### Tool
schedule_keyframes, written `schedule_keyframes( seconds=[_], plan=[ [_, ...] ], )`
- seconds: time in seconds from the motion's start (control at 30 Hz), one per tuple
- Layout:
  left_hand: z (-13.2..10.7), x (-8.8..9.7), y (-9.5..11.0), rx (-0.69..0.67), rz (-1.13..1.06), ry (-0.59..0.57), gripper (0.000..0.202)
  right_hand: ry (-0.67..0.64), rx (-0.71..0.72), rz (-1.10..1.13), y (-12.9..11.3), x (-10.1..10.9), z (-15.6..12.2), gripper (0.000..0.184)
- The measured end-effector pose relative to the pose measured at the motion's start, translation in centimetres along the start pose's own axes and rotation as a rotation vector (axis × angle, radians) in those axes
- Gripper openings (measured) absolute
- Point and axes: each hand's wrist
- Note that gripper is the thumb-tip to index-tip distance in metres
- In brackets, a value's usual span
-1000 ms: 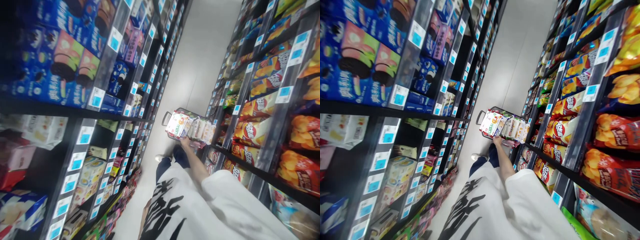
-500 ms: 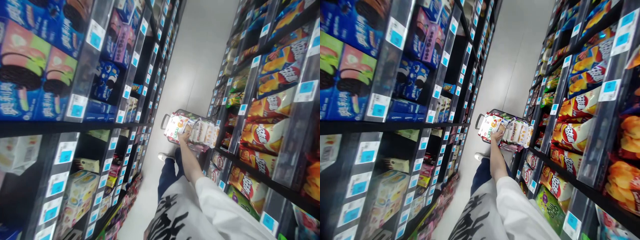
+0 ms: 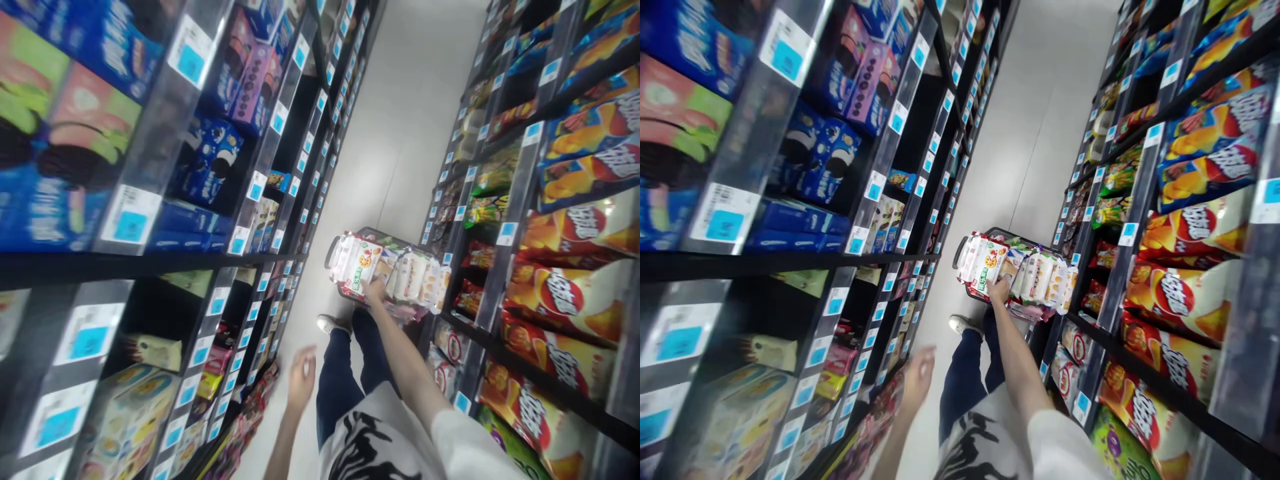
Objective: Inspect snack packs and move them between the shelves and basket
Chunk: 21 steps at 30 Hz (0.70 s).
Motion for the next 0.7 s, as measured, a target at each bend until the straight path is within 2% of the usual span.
schedule_keyframes(
  seconds=[0.1, 0.17, 0.2, 0.23, 0.27, 0.3, 0.33, 0.4, 0.5, 0.53, 0.6, 0.7],
  plan=[
    [15.2, -2.1, 0.8, -0.081, 0.088, -0.011, 0.03, 0.021, 0.091, 0.019, 1.8, -0.9, 1.4, 0.041],
    [24.2, -4.1, 1.7, -0.103, 0.085, -0.054, 0.034, 0.038, 0.141, 0.025, 2.8, -1.4, 2.2, 0.042],
    [27.5, -5.2, 2.0, -0.112, 0.077, -0.08, 0.036, 0.044, 0.166, 0.028, 3.1, -1.7, 2.6, 0.041],
    [29.9, -6.4, 2.4, -0.116, 0.069, -0.097, 0.038, 0.045, 0.192, 0.035, 3.4, -1.9, 2.8, 0.039],
    [31.2, -7.6, 2.8, -0.124, 0.062, -0.107, 0.038, 0.04, 0.219, 0.047, 3.5, -2.1, 3.0, 0.037],
    [31.5, -8.9, 3.2, -0.138, 0.054, -0.113, 0.039, 0.029, 0.247, 0.064, 3.6, -2.3, 3.1, 0.035],
    [30.8, -10.1, 3.6, -0.16, 0.045, -0.123, 0.041, 0.013, 0.273, 0.087, 3.6, -2.5, 3.0, 0.033],
    [26.9, -12.3, 4.2, -0.258, -0.001, -0.119, 0.042, -0.027, 0.31, 0.144, 3.8, -2.6, 2.8, 0.031],
    [17.5, -14.5, 3.5, -0.339, -0.155, -0.084, 0.038, -0.098, 0.33, 0.229, 4.1, -1.6, 2.0, 0.032],
    [14.1, -14.8, 2.8, -0.308, -0.198, -0.104, 0.037, -0.123, 0.328, 0.252, 4.2, -1.0, 1.8, 0.033],
    [7.6, -14.5, 0.7, -0.222, -0.255, -0.226, 0.037, -0.167, 0.315, 0.288, 4.3, 0.8, 1.2, 0.035],
    [-0.2, -12.3, -2.8, 0.005, -0.296, -0.519, 0.031, -0.222, 0.281, 0.318, 4.2, 4.4, -0.1, 0.036]
  ],
)
Point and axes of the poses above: each hand's wrist, its own z-axis towards the middle knuckle, its own x-axis out of the back of the hand, y = z × x, and after that the axes turned 4 degrees about -y, right-handed
